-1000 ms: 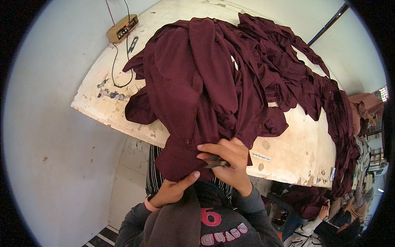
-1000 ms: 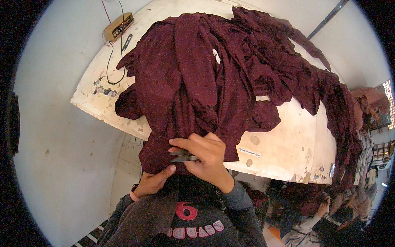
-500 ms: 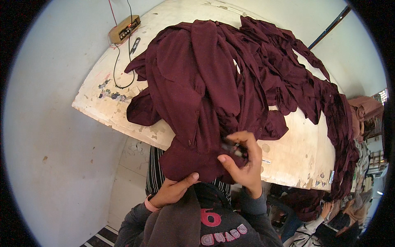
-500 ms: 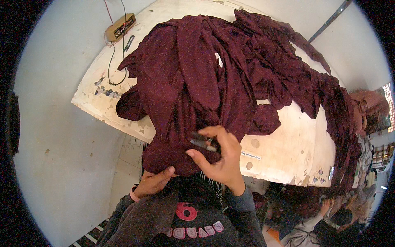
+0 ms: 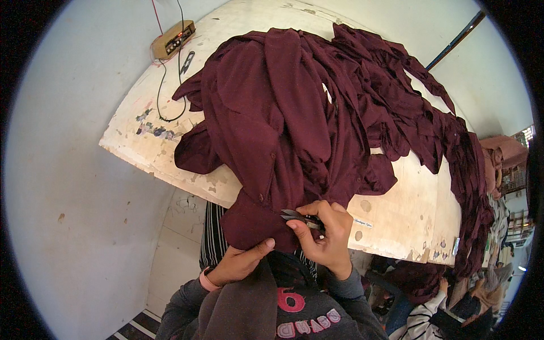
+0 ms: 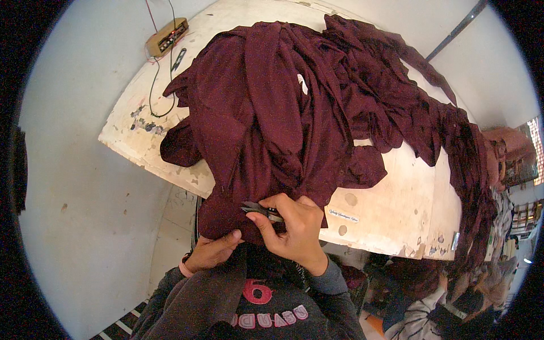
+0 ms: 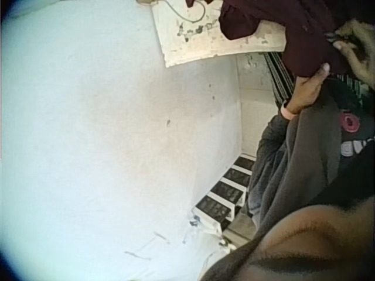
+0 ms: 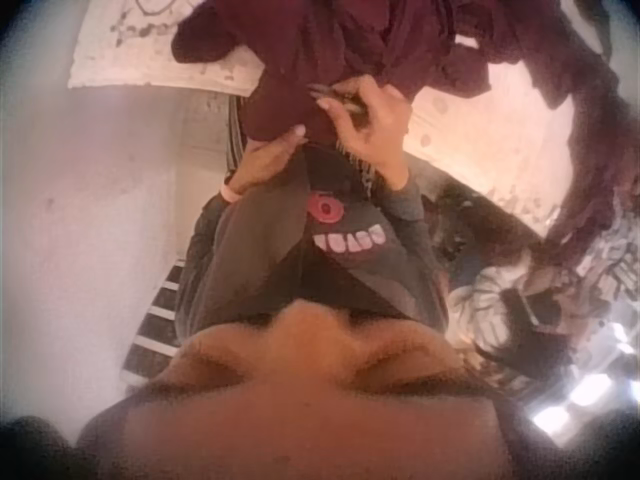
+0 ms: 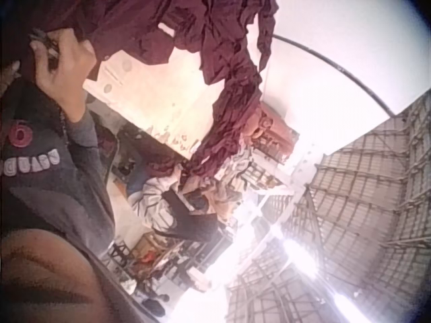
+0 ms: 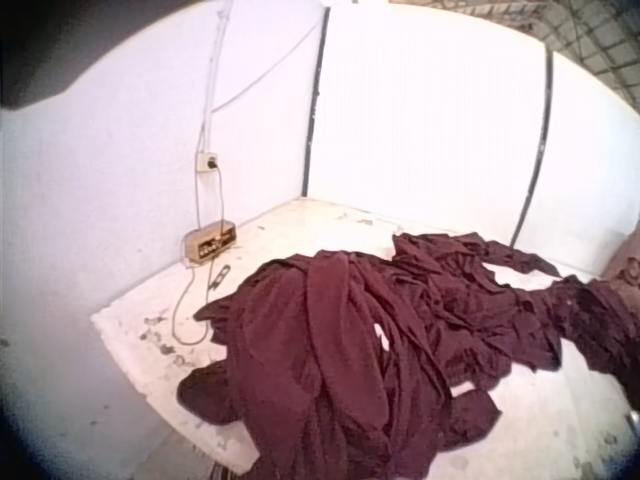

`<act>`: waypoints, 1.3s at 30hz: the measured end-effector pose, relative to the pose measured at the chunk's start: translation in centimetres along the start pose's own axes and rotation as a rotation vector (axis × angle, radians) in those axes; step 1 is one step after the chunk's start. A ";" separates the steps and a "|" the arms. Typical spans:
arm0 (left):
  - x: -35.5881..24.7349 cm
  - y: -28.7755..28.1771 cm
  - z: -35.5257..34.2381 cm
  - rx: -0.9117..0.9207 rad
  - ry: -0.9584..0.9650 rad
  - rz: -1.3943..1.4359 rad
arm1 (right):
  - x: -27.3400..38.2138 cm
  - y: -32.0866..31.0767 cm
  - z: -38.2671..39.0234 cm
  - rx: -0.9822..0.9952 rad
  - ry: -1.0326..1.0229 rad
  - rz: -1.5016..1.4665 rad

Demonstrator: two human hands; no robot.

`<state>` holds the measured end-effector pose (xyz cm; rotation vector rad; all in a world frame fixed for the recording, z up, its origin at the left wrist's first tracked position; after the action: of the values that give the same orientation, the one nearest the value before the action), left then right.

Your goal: The person uses shears to cut a maroon shirt on a work table. They repeatedly lift, fold, and trim sections of the garment, then place the cut pieces back on the table.

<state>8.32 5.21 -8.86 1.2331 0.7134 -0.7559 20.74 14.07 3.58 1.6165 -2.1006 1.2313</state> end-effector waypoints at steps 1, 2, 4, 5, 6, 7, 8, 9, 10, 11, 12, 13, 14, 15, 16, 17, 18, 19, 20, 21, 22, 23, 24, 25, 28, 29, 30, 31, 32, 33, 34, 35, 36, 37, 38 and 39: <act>0.0 0.1 0.0 0.005 0.003 0.023 | 0.1 0.0 0.0 -0.002 -0.010 0.011; 0.1 0.1 0.0 0.006 -0.015 0.021 | 0.1 0.0 0.0 -0.006 -0.019 0.021; 0.3 0.0 0.1 0.006 -0.051 0.017 | 0.3 -0.1 0.0 -0.014 -0.037 0.040; 0.3 0.0 0.1 0.003 -0.049 0.019 | 0.3 -0.1 0.0 -0.018 -0.048 0.049; 0.4 0.0 0.0 -0.001 -0.046 0.021 | 0.3 -0.1 0.0 -0.023 -0.059 0.058; 0.4 -0.1 0.0 -0.004 -0.044 0.023 | 0.3 -0.1 0.1 -0.030 -0.065 0.066; 0.4 -0.1 0.0 -0.017 -0.032 0.034 | 0.3 -0.1 0.1 -0.037 -0.071 0.073; 0.5 0.0 0.0 -0.030 -0.019 0.045 | 0.4 -0.1 0.1 -0.043 -0.076 0.079; 0.4 -0.1 0.0 -0.043 -0.007 0.056 | 0.2 0.0 0.2 -0.023 -0.055 0.072; -0.1 0.0 0.0 -0.051 0.046 -0.036 | 0.0 0.0 0.4 -0.003 -0.033 0.067; -0.8 0.1 0.1 -0.059 0.098 -0.128 | -0.1 0.1 0.5 0.016 -0.011 0.061; -1.4 0.2 0.2 -0.066 0.151 -0.220 | 0.1 -0.1 0.2 0.000 -0.028 0.064; -1.5 0.2 0.2 -0.069 0.170 -0.259 | 0.4 -0.1 -0.2 -0.015 -0.045 0.064; -1.6 0.1 0.2 -0.071 0.188 -0.298 | 0.7 -0.1 -0.5 -0.031 -0.063 0.064; -1.8 0.1 0.3 -0.073 0.207 -0.337 | 0.7 0.2 -0.6 -0.012 -0.064 0.066; -1.9 0.1 0.3 -0.076 0.227 -0.357 | 0.7 0.4 -0.7 0.006 -0.065 0.068; -2.0 0.0 0.4 -0.078 0.248 -0.377 | 0.8 0.7 -0.8 0.023 -0.067 0.071; -2.1 0.0 0.4 -0.081 0.268 -0.396 | 0.9 0.7 -0.8 0.033 -0.073 0.079; -2.2 0.1 0.5 -0.079 0.275 -0.394 | 1.1 0.8 -0.8 0.043 -0.080 0.088; -2.3 0.1 0.5 -0.077 0.282 -0.391 | 1.2 1.0 -0.8 0.052 -0.087 0.096; -2.4 0.1 0.6 -0.076 0.289 -0.389 | 1.6 1.0 -0.8 0.035 -0.124 0.116; -2.5 0.2 0.6 -0.076 0.290 -0.368 | 1.9 1.0 -0.8 0.017 -0.161 0.135; -2.7 0.4 0.6 -0.075 0.291 -0.348 | 2.2 1.0 -0.7 -0.001 -0.197 0.154; -2.7 0.5 0.6 -0.075 0.292 -0.328 | 2.3 1.0 -0.7 -0.010 -0.219 0.184; -2.4 0.3 0.7 -0.085 0.274 -0.325 | 2.7 1.0 -0.4 -0.038 -0.268 0.243; -2.3 0.3 0.7 -0.076 0.266 -0.327 | 2.5 0.9 -0.3 -0.050 -0.270 0.235; -2.2 0.2 0.7 -0.067 0.259 -0.328 | 2.4 0.8 -0.2 -0.061 -0.272 0.227; -2.1 0.2 0.7 -0.058 0.251 -0.330 | 1.7 0.4 -0.1 -0.095 -0.226 0.158; -2.1 0.1 0.7 -0.060 0.238 -0.325 | 0.9 0.1 0.0 -0.130 -0.182 0.094; -2.0 0.0 0.6 -0.062 0.225 -0.321 | 0.4 -0.2 0.1 -0.165 -0.137 0.029; -1.9 0.0 0.6 -0.065 0.211 -0.317 | -0.1 -0.1 -0.1 -0.160 -0.064 -0.007; -1.7 -0.4 0.6 -0.082 0.187 -0.301 | -0.4 0.0 -0.3 -0.156 0.009 -0.043; -1.6 -0.8 0.6 -0.099 0.161 -0.284 | -0.7 0.0 -0.4 -0.152 0.082 -0.078; -1.5 -1.2 0.6 -0.116 0.136 -0.267 | -1.1 0.8 -0.4 -0.024 0.151 -0.028; -1.6 -1.8 0.6 -0.157 0.124 -0.190 | -1.7 1.5 0.1 0.031 0.152 -0.073; -1.5 -2.5 0.3 -0.195 0.109 -0.111 | -3.0 2.6 1.1 0.086 0.154 -0.113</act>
<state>5.46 4.69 -8.92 1.0697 0.9286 -0.6958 19.89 15.47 -0.18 1.5956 -1.8625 1.3772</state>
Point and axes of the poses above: each hand's wrist, its own z-axis away from the middle knuckle, its own y-axis out of the palm, x = y × z, the point moved 9 cm from there along -z, towards the middle knuckle, and after that the axes turned 9 degrees about -x, right-handed, at the moved point
